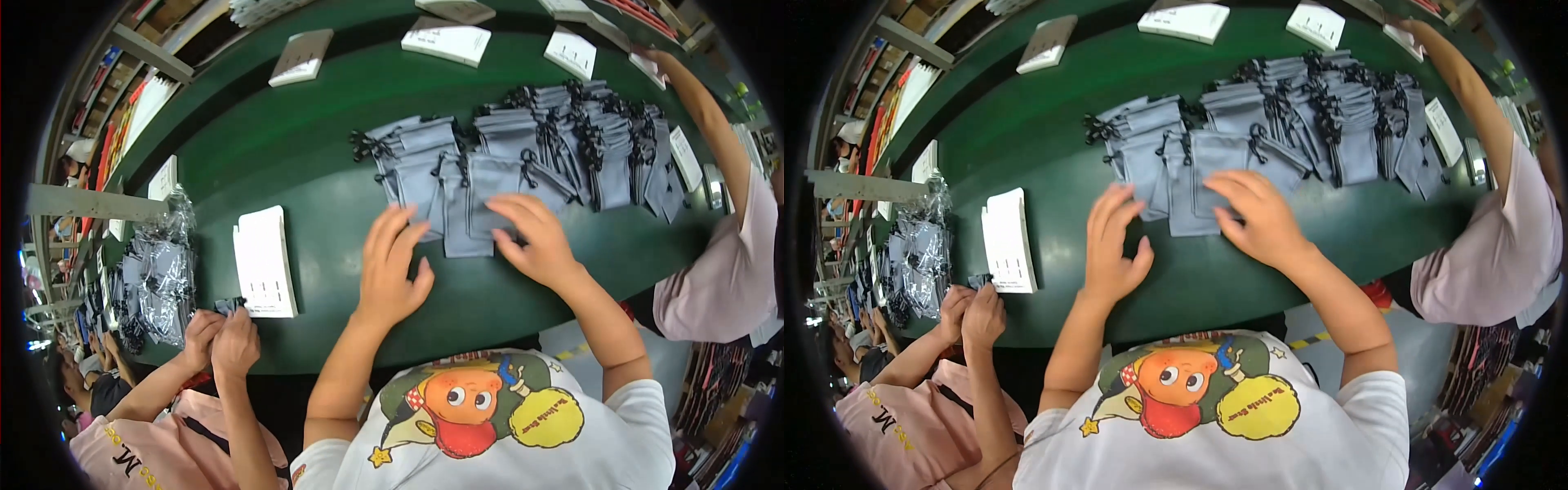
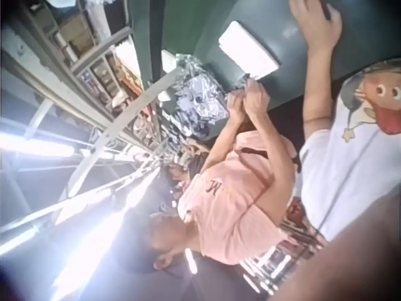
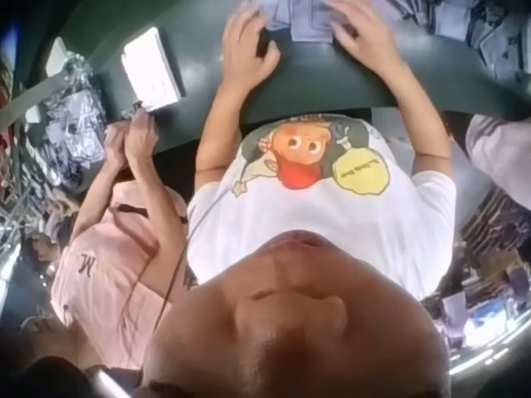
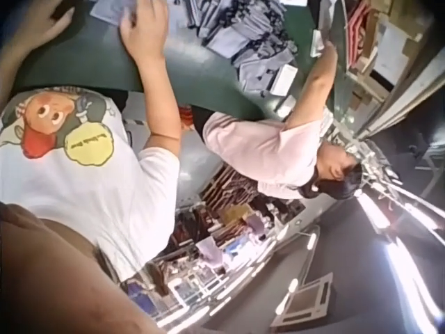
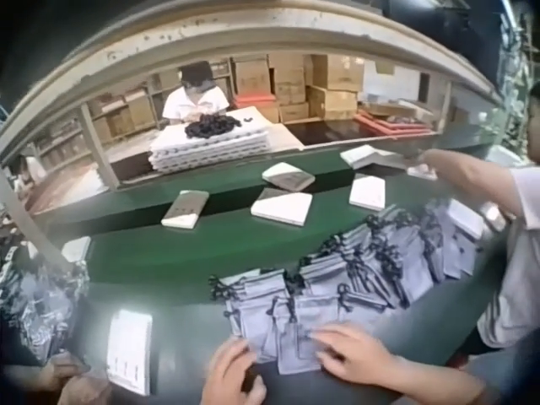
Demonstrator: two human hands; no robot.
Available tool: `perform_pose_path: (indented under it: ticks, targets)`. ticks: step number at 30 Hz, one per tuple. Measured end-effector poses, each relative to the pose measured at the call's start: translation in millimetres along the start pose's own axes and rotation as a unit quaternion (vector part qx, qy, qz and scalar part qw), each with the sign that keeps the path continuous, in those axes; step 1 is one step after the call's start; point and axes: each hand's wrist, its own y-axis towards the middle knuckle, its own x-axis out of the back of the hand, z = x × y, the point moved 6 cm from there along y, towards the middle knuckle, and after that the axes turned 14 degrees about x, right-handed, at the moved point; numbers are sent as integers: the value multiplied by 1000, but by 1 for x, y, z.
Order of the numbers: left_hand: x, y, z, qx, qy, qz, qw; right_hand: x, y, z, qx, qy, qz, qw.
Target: The person packages electronic components and instruction manuals into grey pouches by hand, then places the filled pouches into white boxes on an assembly line.
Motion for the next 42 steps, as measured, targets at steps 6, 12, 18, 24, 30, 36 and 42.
perform_pose_path:
  ticks: [6, 12, 18, 24, 30, 36, 42]
  targets:
    - [-32, 0, -28, -112, 131, 85, 981, 2, -12, 16, 23, -166, 36, 985]
    - [-64, -17, -19, -131, 158, 106, 973, -7, -44, -12, 85, -178, 20, 980]
    - [-54, -4, -26, -31, 43, 76, 996, 5, -42, -18, 44, -7, -25, 999]
    - [-46, -10, -33, -108, 128, 37, 985, 8, -46, 10, 155, -49, -52, 985]
    - [-55, -12, -31, -83, 170, 70, 980, -7, -56, -3, 55, -18, -45, 997]
    - [-63, 10, -19, 54, 247, 60, 966, -13, -35, -15, -37, -102, -84, 991]
    - [-66, 14, -11, 81, 224, 66, 969, -14, -30, -14, -125, -160, -17, 979]
